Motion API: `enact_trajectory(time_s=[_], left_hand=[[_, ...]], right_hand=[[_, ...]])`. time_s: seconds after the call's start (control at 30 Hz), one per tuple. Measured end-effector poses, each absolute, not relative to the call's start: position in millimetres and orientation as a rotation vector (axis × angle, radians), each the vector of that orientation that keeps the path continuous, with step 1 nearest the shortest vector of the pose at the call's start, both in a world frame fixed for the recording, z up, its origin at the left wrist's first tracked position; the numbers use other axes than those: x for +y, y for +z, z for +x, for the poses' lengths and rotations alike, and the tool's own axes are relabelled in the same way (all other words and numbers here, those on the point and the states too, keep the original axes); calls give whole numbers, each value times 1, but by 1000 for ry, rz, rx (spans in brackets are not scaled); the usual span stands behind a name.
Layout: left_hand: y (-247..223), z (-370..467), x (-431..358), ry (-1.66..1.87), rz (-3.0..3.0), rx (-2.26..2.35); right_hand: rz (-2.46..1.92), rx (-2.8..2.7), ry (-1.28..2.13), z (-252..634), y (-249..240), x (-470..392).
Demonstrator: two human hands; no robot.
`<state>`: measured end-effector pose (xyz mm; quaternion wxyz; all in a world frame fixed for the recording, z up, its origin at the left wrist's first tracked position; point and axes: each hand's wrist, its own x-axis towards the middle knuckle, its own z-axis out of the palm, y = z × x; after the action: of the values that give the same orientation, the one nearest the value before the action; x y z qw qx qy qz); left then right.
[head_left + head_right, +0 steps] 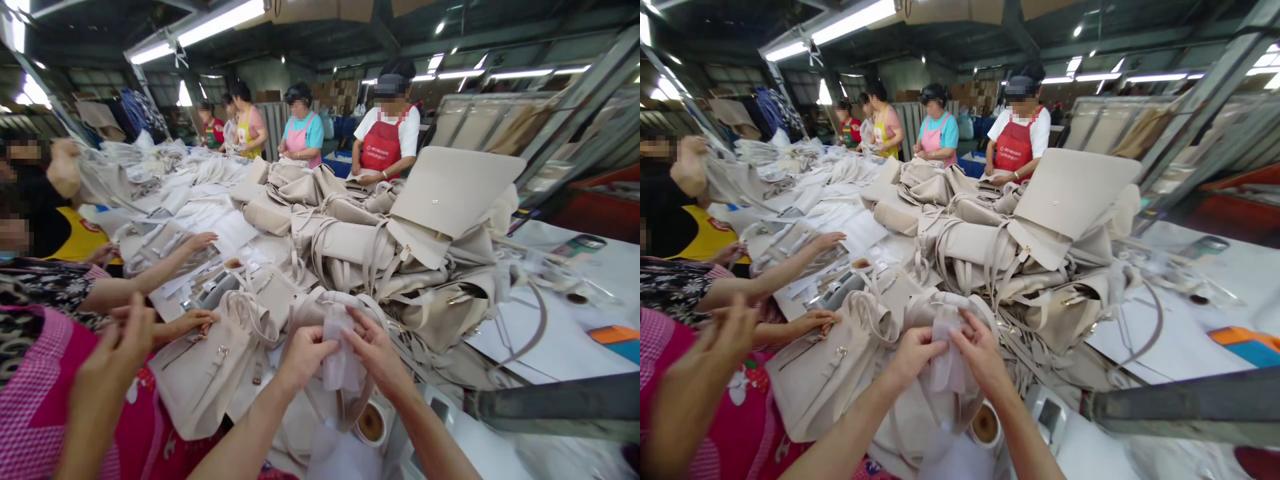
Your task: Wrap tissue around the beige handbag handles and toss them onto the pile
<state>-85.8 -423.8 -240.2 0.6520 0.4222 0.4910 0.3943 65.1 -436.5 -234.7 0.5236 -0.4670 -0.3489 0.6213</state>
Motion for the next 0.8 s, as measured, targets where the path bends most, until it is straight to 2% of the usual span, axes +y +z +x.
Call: enact_trajectory(time_s=[0.3,0.53,0.8], left_hand=[[-253,-65,-447,995,628,1123],[-253,-72,-441,1058,690,1098],[-248,-68,-408,976,610,1028]], right_hand=[[-1210,-497,1444,36,-288,-511],[-1167,-319,1342,38,-291,-512],[-1235,-694,1220,53,-273,-500]])
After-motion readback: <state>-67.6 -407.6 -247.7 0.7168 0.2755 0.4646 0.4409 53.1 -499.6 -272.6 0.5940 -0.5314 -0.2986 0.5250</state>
